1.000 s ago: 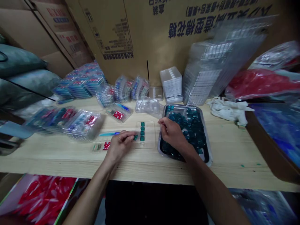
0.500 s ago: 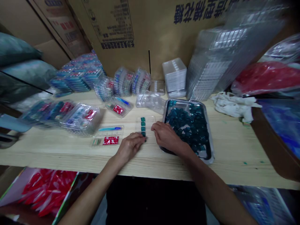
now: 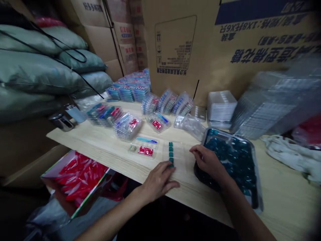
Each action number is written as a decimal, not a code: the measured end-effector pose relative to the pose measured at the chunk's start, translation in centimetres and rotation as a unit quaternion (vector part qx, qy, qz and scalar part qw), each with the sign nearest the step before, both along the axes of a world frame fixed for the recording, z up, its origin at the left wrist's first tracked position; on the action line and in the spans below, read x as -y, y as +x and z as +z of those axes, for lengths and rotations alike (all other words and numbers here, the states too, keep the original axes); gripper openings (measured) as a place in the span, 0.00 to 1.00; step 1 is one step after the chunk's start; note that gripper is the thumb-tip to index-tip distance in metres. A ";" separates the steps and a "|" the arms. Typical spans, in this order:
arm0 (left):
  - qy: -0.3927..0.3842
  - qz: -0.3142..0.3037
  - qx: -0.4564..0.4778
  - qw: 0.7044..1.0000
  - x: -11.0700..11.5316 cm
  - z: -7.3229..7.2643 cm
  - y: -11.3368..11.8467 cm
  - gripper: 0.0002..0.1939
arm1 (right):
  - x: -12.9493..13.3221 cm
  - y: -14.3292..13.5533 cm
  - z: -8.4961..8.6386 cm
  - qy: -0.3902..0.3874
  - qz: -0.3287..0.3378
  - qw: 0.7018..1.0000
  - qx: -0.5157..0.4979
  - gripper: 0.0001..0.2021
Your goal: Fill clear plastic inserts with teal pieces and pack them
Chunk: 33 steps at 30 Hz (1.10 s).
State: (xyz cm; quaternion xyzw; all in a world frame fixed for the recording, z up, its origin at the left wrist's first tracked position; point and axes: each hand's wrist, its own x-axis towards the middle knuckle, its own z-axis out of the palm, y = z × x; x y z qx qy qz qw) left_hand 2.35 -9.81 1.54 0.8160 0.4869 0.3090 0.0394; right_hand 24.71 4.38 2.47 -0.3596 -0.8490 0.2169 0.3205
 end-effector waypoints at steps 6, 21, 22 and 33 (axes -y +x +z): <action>-0.017 -0.050 -0.076 0.996 5.3 0.2 -1.3 0.25 | 3.2 -1.2 4.3 0.002 0.022 1.000 0.018 0.09; 0.204 -0.033 -0.001 0.978 -0.7 4.4 -5.7 0.14 | 7.0 -4.9 3.7 0.108 0.123 0.977 0.134 0.34; 0.209 -0.032 0.001 0.977 -1.3 5.0 -6.3 0.16 | 6.5 -5.9 4.3 0.107 0.113 0.979 0.129 0.33; 0.077 0.354 0.253 0.897 -8.4 12.3 -22.5 0.18 | -4.3 -23.7 10.8 -0.345 0.078 0.888 -0.294 0.18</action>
